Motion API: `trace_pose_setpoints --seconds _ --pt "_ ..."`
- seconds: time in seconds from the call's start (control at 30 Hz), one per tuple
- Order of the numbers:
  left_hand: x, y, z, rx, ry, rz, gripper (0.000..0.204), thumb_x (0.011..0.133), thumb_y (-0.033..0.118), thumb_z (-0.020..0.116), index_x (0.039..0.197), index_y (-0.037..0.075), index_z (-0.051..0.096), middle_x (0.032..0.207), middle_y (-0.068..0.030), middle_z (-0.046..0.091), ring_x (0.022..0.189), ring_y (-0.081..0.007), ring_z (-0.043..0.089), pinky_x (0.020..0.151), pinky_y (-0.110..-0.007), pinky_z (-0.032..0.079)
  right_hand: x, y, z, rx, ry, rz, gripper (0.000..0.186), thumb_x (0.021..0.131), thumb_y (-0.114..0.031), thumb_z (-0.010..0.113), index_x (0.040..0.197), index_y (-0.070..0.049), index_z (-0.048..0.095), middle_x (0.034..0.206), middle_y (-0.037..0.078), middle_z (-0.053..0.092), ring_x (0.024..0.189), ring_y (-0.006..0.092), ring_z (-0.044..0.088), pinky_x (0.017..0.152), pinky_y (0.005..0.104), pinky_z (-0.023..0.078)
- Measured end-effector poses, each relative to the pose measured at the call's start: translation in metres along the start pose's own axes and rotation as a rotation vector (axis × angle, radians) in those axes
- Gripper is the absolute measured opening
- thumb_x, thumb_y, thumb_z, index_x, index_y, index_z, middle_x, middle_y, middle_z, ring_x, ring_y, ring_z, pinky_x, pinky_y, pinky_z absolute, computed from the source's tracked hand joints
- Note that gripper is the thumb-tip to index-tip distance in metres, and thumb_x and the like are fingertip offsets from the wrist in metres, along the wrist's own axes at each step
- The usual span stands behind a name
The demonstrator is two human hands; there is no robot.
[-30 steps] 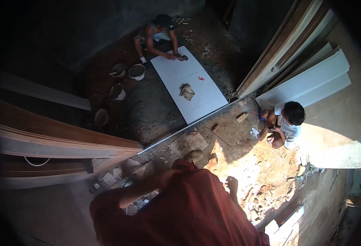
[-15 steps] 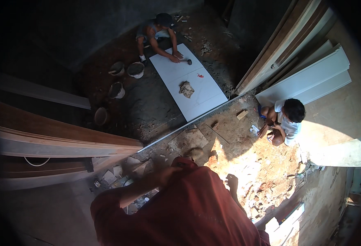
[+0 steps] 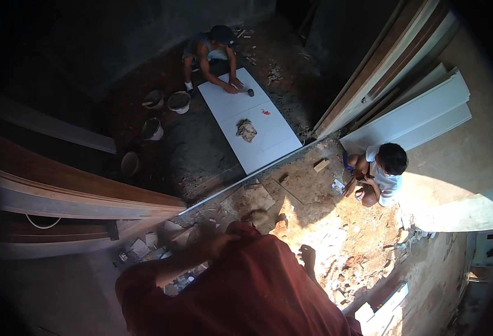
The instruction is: The person installs a floor tile by spreading mortar with a trowel, placing the tile onto the surface, tapping it with a mallet, and wiping it with a cloth.
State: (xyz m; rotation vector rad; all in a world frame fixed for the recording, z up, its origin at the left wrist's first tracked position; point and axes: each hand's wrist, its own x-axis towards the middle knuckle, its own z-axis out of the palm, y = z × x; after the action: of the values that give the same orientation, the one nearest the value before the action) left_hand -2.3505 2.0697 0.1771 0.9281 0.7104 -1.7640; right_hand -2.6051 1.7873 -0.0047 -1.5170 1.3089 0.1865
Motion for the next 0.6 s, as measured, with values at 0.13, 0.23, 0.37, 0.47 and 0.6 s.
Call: trace_pose_setpoints --seconds 0.13,0.23,0.37,0.47,0.6 --pt "0.002 0.002 0.0 0.047 0.001 0.014 0.031 0.082 0.03 0.049 0.104 0.009 0.054 0.095 -0.0047 0.059 0.087 -0.0158 0.056 0.078 -0.032 0.044 -0.003 -0.007 0.003 0.156 0.077 0.007 0.016 0.072 -0.007 0.048 0.079 -0.005 0.062 0.067 0.009 0.06 0.052 0.0146 0.057 0.043 0.0249 0.042" --pt "0.007 0.004 -0.002 0.05 -0.02 0.021 0.03 0.082 0.03 0.049 0.102 0.009 0.055 0.094 -0.0046 0.06 0.085 -0.0165 0.056 0.078 -0.032 0.044 -0.001 -0.006 0.001 0.182 0.071 -0.004 0.017 0.073 -0.007 0.048 0.083 -0.005 0.062 0.069 0.008 0.06 0.053 0.0145 0.058 0.043 0.0241 0.042" --pt "0.0 0.006 0.009 0.016 -0.055 -0.026 0.028 0.082 0.03 0.049 0.099 0.008 0.056 0.092 -0.0053 0.06 0.084 -0.0176 0.057 0.078 -0.033 0.044 0.003 -0.005 -0.003 0.12 0.021 0.041 0.02 0.078 -0.01 0.049 0.094 -0.003 0.058 0.077 0.008 0.059 0.058 0.0143 0.056 0.048 0.0241 0.042" --pt "-0.008 0.004 0.011 -0.037 -0.016 -0.023 0.028 0.083 0.029 0.049 0.098 0.006 0.057 0.09 -0.0058 0.061 0.083 -0.018 0.058 0.077 -0.034 0.045 -0.004 -0.015 0.001 0.142 0.015 0.043 0.02 0.078 -0.012 0.049 0.094 -0.003 0.058 0.077 0.008 0.059 0.059 0.0141 0.056 0.048 0.0239 0.042" --pt "-0.009 0.005 0.016 0.013 -0.015 -0.001 0.03 0.083 0.029 0.049 0.099 0.005 0.055 0.093 -0.0069 0.06 0.085 -0.0182 0.057 0.078 -0.034 0.045 -0.006 -0.015 -0.003 0.083 0.006 0.046 0.02 0.078 -0.014 0.049 0.093 -0.004 0.058 0.077 0.007 0.059 0.061 0.0146 0.058 0.048 0.0243 0.042"
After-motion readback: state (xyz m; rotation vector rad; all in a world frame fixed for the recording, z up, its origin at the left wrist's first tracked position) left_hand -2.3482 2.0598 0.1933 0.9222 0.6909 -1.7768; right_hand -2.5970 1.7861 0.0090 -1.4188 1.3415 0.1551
